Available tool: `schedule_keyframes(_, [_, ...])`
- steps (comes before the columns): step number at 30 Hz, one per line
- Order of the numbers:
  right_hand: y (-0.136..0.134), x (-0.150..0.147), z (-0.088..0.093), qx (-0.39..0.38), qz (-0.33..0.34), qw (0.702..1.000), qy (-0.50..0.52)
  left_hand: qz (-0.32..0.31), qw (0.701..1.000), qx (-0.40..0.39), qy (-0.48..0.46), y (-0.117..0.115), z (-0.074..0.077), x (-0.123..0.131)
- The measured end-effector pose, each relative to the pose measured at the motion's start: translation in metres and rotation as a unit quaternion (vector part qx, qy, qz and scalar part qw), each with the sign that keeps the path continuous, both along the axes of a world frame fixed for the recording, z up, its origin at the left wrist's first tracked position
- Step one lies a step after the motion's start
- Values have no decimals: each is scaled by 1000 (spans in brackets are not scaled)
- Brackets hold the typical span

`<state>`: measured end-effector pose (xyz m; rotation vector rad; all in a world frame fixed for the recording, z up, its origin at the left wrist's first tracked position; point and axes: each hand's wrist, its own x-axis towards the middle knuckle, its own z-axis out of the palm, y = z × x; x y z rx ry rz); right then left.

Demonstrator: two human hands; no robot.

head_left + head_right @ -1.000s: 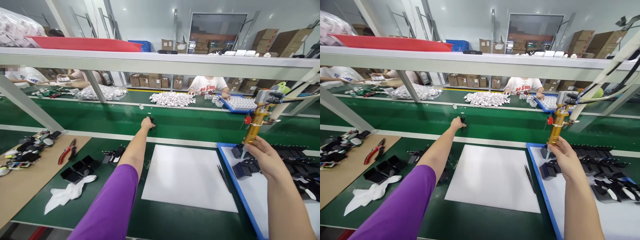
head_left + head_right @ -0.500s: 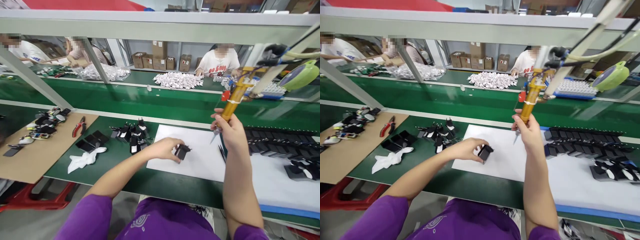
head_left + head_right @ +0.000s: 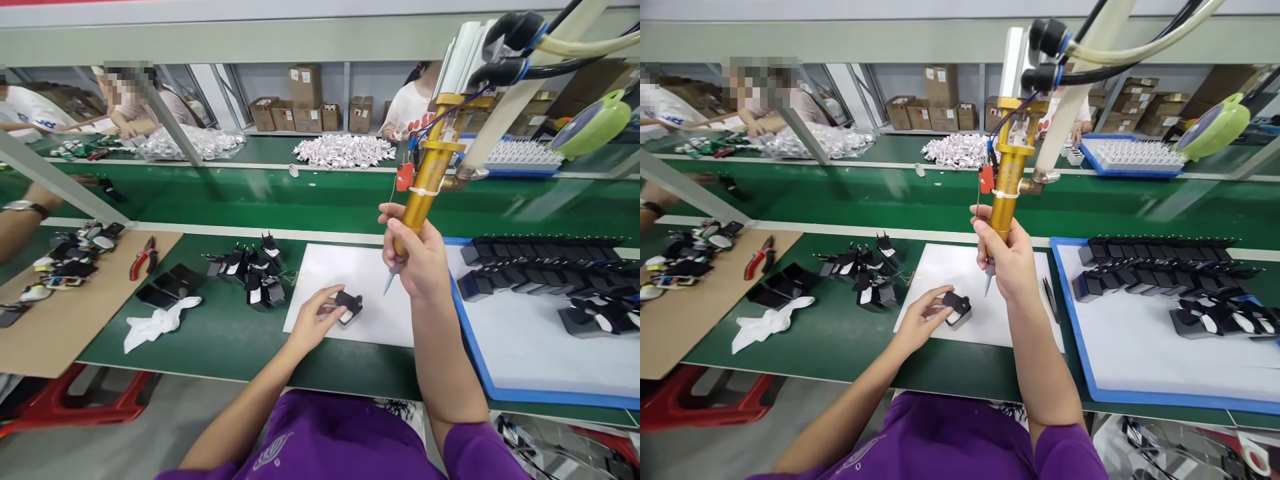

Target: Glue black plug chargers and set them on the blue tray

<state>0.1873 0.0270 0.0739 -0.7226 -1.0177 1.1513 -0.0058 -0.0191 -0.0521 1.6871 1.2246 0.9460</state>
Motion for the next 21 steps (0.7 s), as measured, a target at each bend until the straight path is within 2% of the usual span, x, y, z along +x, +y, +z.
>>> schedule_keyframes(3, [-3, -4, 2, 0, 20, 1000, 24, 39, 999, 11, 34, -5, -5, 2])
schedule_keyframes(7, [-5, -7, 1, 5, 26, 999, 23, 32, 988, 44, 145, -13, -11, 11])
schedule_keyframes(9, [-7, -9, 1, 9, 26, 999, 18, 32, 983, 37, 174, -15, -9, 18])
schedule_keyframes(13, [-11, -14, 1, 21, 22, 999, 9, 18, 988, 12, 152, -17, 9, 30])
schedule_keyframes(17, [-13, -17, 1, 28, 9, 1000, -7, 33, 990, 50, 127, -23, 30, 37])
schedule_keyframes(21, [-13, -18, 0, 28, 3, 1000, -10, 40, 990, 70, 111, -25, 40, 40])
